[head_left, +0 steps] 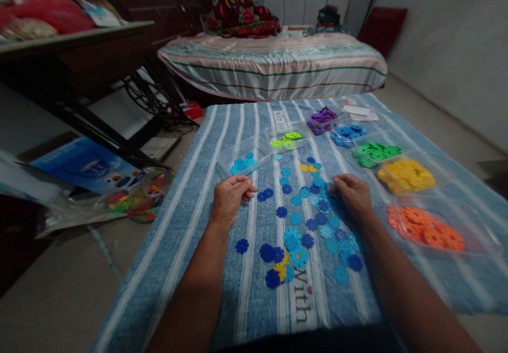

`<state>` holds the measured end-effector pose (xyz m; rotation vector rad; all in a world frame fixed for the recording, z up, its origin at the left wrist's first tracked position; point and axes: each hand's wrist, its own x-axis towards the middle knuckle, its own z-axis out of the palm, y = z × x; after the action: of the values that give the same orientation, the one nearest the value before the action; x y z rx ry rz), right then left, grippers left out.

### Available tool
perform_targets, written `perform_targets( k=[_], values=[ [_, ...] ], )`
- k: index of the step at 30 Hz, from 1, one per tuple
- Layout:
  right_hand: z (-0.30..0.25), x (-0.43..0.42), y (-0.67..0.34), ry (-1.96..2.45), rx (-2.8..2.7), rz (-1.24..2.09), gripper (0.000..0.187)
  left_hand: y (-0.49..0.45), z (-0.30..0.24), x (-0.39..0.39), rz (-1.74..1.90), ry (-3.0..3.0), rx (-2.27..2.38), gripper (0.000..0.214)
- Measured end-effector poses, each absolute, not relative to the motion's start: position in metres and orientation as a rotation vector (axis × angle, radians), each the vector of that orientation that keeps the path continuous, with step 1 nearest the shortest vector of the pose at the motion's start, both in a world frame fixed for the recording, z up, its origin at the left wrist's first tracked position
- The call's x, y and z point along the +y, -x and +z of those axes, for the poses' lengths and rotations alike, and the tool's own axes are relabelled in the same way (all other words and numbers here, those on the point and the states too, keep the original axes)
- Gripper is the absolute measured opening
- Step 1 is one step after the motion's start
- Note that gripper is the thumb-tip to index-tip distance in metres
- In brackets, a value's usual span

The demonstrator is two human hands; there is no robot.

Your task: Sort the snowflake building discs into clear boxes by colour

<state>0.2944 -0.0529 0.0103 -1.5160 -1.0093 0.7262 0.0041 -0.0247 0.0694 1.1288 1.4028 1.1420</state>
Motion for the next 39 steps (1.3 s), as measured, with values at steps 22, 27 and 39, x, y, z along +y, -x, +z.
perform_targets(
  k=[22, 27, 39],
  values=[
    [0.01, -0.051, -0.295, 1.532, -1.042, 0.702, 0.032, -0.043, 0.075, -0.066, -0.166, -2.345, 0.898, 0.027],
    [0.011, -0.05, -0.294, 1.532, -1.037, 0.725, 0.026, -0.042, 0.071, -0.064, -0.117, -2.369, 0.855, 0.023],
    [0.004, -0.048, -0.295, 1.496, -1.058, 0.74, 0.027, -0.043, 0.073, -0.061, -0.022, -2.137, 0.982, 0.01]
  ],
)
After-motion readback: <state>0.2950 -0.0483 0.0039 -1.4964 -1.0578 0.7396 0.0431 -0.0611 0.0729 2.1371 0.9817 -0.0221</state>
